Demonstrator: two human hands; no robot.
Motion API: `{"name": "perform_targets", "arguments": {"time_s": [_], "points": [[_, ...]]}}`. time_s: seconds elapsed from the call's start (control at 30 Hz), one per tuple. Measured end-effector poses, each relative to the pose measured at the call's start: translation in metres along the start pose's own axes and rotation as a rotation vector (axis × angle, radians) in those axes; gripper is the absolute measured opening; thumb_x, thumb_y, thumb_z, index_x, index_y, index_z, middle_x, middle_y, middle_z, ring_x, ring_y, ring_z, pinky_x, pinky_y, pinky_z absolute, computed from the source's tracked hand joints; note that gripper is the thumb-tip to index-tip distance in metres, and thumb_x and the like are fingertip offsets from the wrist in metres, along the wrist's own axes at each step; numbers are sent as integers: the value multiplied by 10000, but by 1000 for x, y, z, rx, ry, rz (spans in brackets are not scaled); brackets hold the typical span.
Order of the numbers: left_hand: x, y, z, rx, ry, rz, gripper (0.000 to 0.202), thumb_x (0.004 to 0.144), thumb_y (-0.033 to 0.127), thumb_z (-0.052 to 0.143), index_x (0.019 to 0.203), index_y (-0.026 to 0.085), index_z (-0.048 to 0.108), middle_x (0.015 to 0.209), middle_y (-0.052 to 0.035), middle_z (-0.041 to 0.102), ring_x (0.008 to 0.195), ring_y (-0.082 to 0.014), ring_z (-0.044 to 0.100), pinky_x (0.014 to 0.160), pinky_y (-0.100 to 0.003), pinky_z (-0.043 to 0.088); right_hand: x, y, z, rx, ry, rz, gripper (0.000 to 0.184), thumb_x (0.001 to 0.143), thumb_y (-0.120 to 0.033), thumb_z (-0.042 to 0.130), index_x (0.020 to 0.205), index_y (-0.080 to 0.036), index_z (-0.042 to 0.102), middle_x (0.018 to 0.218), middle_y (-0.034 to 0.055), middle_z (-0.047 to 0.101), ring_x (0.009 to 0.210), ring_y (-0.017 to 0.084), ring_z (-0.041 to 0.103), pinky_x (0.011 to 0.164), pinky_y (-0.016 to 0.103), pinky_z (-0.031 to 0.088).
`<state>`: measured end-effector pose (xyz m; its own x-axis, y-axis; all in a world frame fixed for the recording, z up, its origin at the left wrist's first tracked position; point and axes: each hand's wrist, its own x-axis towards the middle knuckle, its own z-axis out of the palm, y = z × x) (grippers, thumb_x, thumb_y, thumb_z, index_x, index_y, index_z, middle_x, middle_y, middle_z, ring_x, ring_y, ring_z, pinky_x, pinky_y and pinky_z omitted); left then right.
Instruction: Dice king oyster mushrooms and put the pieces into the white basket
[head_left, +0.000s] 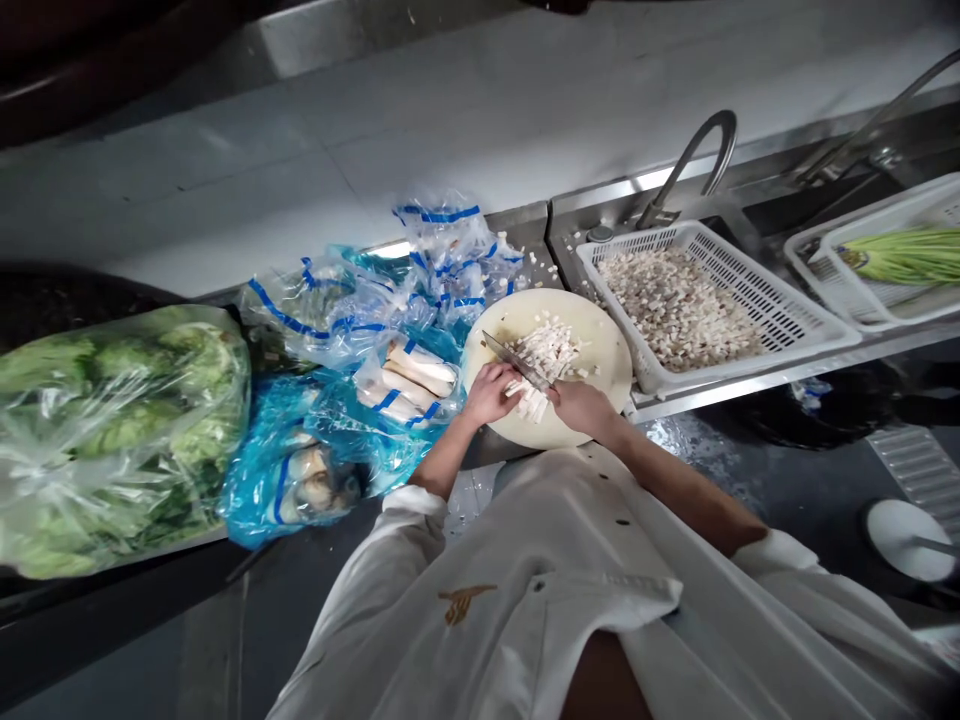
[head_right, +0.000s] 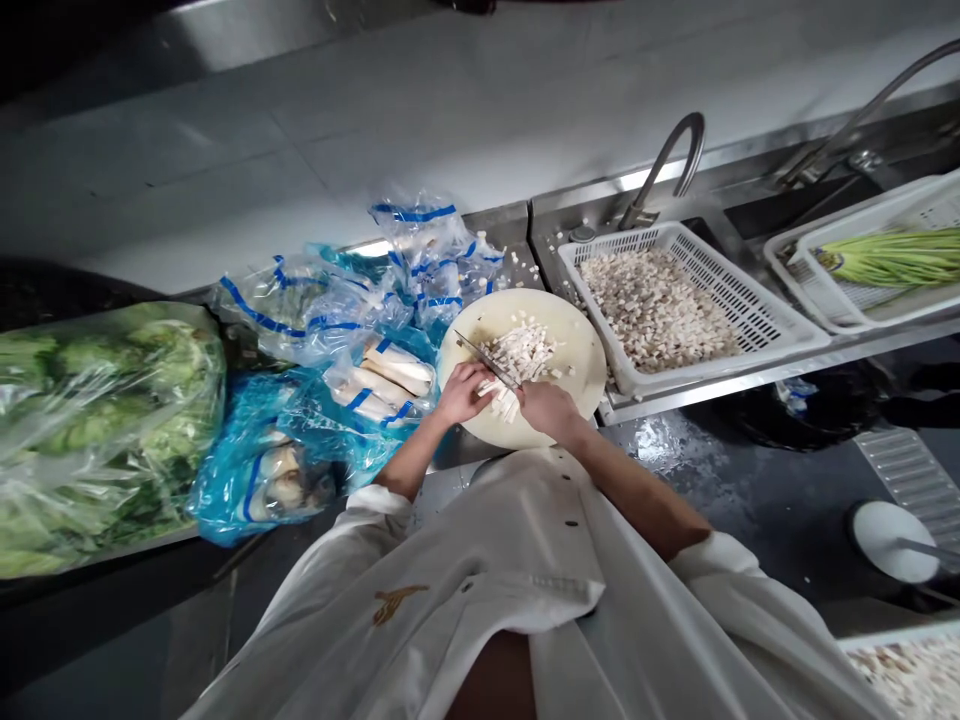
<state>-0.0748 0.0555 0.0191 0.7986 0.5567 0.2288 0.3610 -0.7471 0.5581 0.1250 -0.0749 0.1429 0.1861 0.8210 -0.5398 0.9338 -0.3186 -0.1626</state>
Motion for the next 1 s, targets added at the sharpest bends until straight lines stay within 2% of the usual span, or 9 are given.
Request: {"name": "perform_targets", "arguments": {"time_s": [0.1, 0.27, 0.47, 0.63, 0.73, 0.83, 0.9, 1.0], "points": [[-4, -1, -1, -5, 16, 13, 305, 1010, 451, 638, 1227, 243, 688, 1333, -108, 634, 1310, -296, 542, 1164, -521, 467, -8, 1, 5, 17, 37, 3, 499, 1143, -447, 281, 1309, -168, 660, 1214, 186, 756, 1129, 295, 729, 970, 366, 514], [-10, 2, 1, 6, 48, 28, 280, 1005, 428, 639, 1191, 226, 693, 1291, -111, 642, 1295, -289, 549, 1165, -509, 477, -2, -8, 14, 93, -53, 19, 471, 1147, -394, 297, 1309, -141, 659, 1276, 195, 740, 1178, 286, 712, 978, 349, 509], [-23, 7, -2, -1, 41, -48, 277, 1037, 433, 603, 1218, 244, 692, 1341, -112, 617, 1334, -282, 532, 1187, -511, 464, -17, -7, 14, 61, 53, 3, 501, 1141, -460, 283, 1313, -172, 656, 1223, 196, 755, 1142, 295, 727, 972, 354, 508], [-28, 9, 3, 21, 19, -51, 236, 1034, 376, 592, 1193, 245, 707, 1300, -105, 624, 1340, -280, 514, 1207, -512, 440, -11, -17, 24, 71, -38, 32, 487, 1143, -410, 289, 1334, -150, 654, 1215, 190, 765, 1126, 292, 739, 950, 349, 517], [-30, 8, -2, 27, -4, -28, 251, 1028, 401, 612, 1200, 249, 714, 1326, -96, 633, 1344, -286, 496, 1208, -515, 438, -7, -22, 16, 65, 14, -12, 494, 1143, -418, 292, 1282, -149, 682, 1225, 195, 761, 1163, 294, 722, 956, 335, 511], [-34, 7, -5, 27, 3, -40, 263, 1038, 422, 595, 1195, 253, 722, 1332, -95, 640, 1349, -294, 493, 1215, -538, 428, -18, -21, 15, 49, 73, -25, 496, 1142, -442, 286, 1285, -167, 674, 1179, 190, 768, 1121, 299, 732, 947, 348, 510], [-35, 5, -2, 11, 12, -50, 263, 1051, 408, 566, 1190, 244, 718, 1307, -106, 640, 1326, -284, 523, 1207, -538, 435, -23, -21, 21, 48, 40, -11, 490, 1142, -442, 288, 1301, -168, 662, 1163, 183, 772, 1077, 294, 745, 932, 351, 514], [-34, 5, 2, -7, 36, -59, 265, 1067, 395, 536, 1174, 221, 705, 1271, -116, 637, 1295, -267, 559, 1195, -517, 450, -15, -25, 29, 60, -46, 18, 481, 1146, -417, 291, 1303, -150, 658, 1191, 181, 771, 1092, 284, 743, 928, 337, 511]]}}
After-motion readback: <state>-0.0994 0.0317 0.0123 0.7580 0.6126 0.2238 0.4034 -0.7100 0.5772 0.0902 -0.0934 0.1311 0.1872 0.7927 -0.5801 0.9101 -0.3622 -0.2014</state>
